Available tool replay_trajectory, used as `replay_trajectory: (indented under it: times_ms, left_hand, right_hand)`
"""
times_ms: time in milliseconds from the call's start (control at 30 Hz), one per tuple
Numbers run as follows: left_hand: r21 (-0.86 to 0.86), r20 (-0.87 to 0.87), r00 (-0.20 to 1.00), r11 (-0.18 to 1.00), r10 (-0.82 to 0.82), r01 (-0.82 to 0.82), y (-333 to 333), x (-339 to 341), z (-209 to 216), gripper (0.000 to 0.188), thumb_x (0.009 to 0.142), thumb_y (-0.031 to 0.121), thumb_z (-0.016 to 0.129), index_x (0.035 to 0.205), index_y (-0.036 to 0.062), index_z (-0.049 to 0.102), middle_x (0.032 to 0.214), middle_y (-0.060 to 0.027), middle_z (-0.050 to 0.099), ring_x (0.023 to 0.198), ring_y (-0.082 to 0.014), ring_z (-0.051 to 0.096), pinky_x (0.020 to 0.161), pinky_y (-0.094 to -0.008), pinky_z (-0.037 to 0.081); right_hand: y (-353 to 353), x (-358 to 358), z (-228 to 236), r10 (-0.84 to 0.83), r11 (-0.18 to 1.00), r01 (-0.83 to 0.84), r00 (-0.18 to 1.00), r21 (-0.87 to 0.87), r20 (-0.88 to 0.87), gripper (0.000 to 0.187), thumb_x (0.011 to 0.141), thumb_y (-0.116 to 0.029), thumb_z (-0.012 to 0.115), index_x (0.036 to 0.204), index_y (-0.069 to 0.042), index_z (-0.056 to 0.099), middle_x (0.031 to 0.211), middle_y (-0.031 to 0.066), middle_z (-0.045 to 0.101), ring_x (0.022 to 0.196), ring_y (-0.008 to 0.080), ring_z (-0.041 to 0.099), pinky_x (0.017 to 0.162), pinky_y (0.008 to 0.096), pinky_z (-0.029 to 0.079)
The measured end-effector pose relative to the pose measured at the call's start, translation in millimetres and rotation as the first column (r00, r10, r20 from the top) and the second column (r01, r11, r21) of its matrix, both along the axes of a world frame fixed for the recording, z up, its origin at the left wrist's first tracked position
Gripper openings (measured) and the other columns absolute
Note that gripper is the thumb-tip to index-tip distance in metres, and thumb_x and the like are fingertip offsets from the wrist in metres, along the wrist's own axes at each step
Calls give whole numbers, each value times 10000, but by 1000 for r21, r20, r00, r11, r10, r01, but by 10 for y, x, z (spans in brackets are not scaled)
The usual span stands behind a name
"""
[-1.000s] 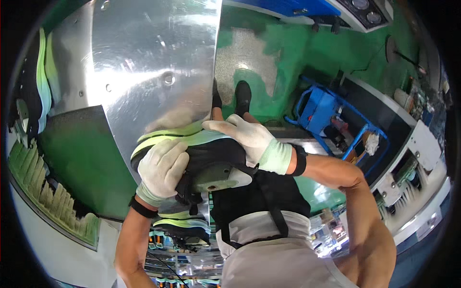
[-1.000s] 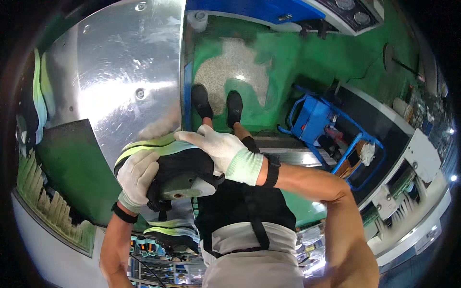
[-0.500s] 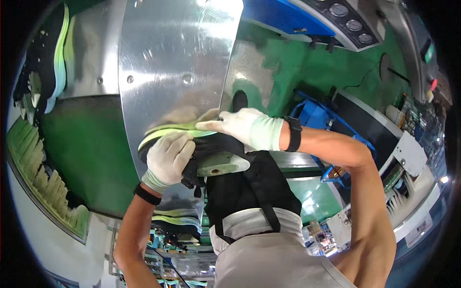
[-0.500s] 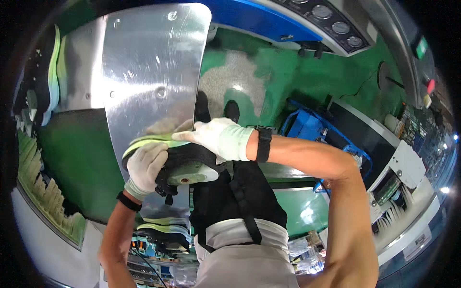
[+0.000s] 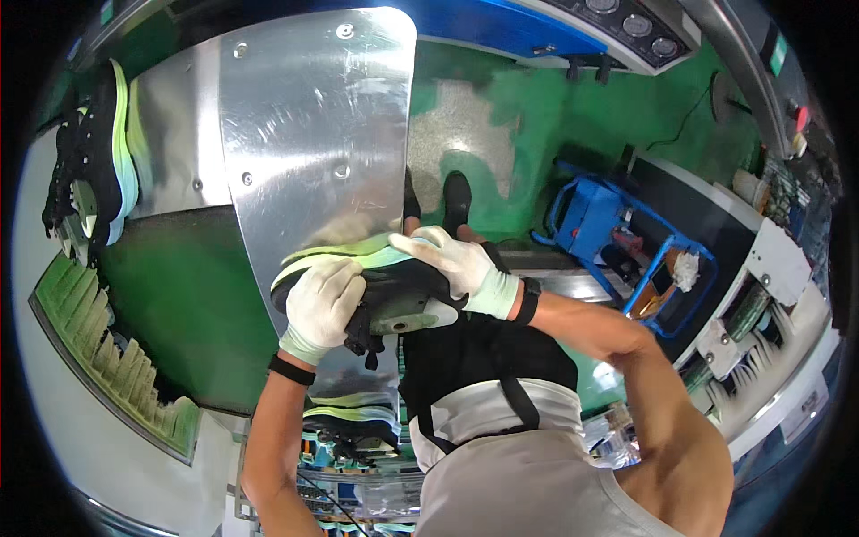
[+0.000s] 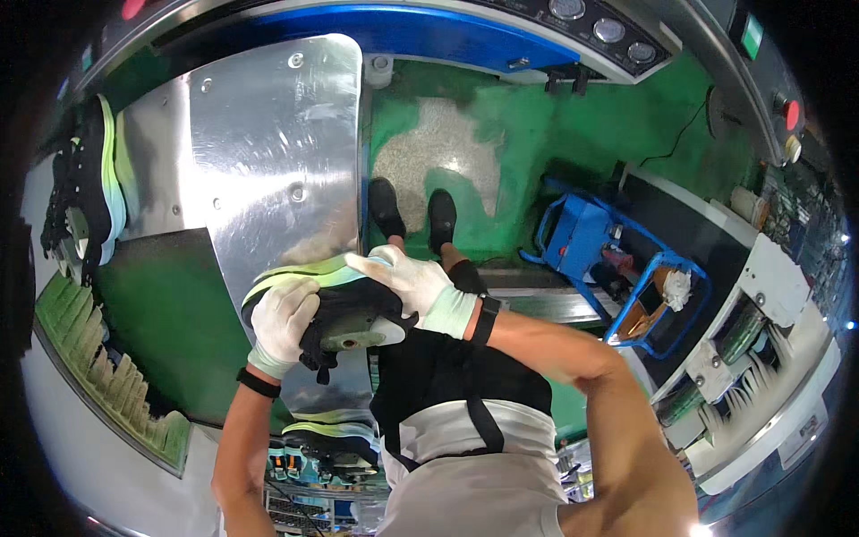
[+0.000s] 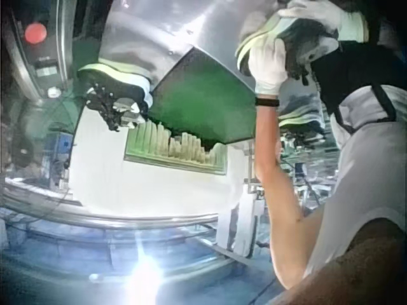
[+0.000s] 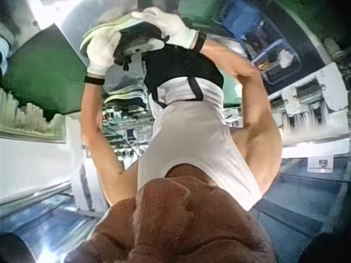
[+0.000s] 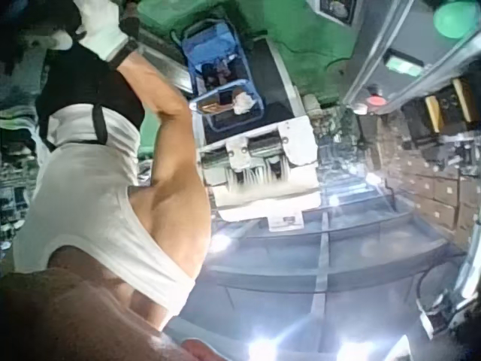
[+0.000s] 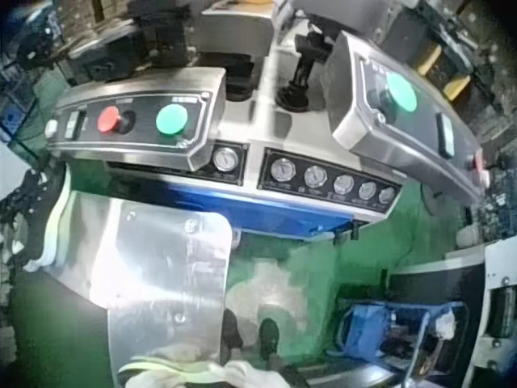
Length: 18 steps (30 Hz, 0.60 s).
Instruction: Operating industrial machinery to process and assemble athletic shoes in a factory setting.
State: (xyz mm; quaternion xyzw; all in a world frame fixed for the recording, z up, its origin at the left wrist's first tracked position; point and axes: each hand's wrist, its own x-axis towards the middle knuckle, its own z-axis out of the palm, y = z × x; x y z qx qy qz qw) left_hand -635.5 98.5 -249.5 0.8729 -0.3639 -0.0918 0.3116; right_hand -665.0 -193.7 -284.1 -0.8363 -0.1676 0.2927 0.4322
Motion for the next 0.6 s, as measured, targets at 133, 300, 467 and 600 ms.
replay_trajectory:
  times_ms: [133, 300, 467, 600]
  left_hand:
    - [4, 13, 1000, 1000, 15, -15, 20, 27, 13, 371, 794, 172, 706, 1142, 44, 704, 1246, -144, 740, 1147, -361, 713, 974, -485, 583]
    - [48, -53, 998, 998, -33, 35, 113, -41, 50, 428, 806, 141, 723, 1216, 28, 672, 1283, -168, 723, 1153, -398, 703, 994, -523, 567]
    - [39, -53, 998, 999, -29, 31, 0, -11, 71, 410, 779, 142, 727, 1165, 20, 669, 1255, -168, 721, 1139, -390, 710, 977, -510, 574]
    - [32, -50, 996, 997, -69, 70, -2, 65, 45, 398, 772, 144, 723, 1148, 20, 680, 1227, -154, 726, 1121, -377, 718, 951, -500, 585]
  right_hand:
    - [-7, 77, -15, -38, 994, 39, 999, 106, -9, 1129, 707, 63, 799, 1686, -295, 367, 1384, 127, 561, 1022, 369, 732, 776, 448, 645]
    - [-428, 121, -149, 130, 826, 73, 940, 559, -314, 1134, 875, -38, 856, 1732, -31, 113, 1591, 207, 500, 1264, 290, 642, 1153, 376, 500]
    - [-571, 106, -238, 320, 613, 698, 209, 370, -924, 682, 1142, -486, 553, 1597, 11, 445, 1453, 130, 593, 1286, 239, 641, 1117, 410, 542]
    - [-419, 64, -470, 235, 804, 492, 251, 333, -939, 505, 1130, -367, 632, 1414, 50, 605, 1232, 90, 657, 1103, 194, 701, 1012, 466, 629]
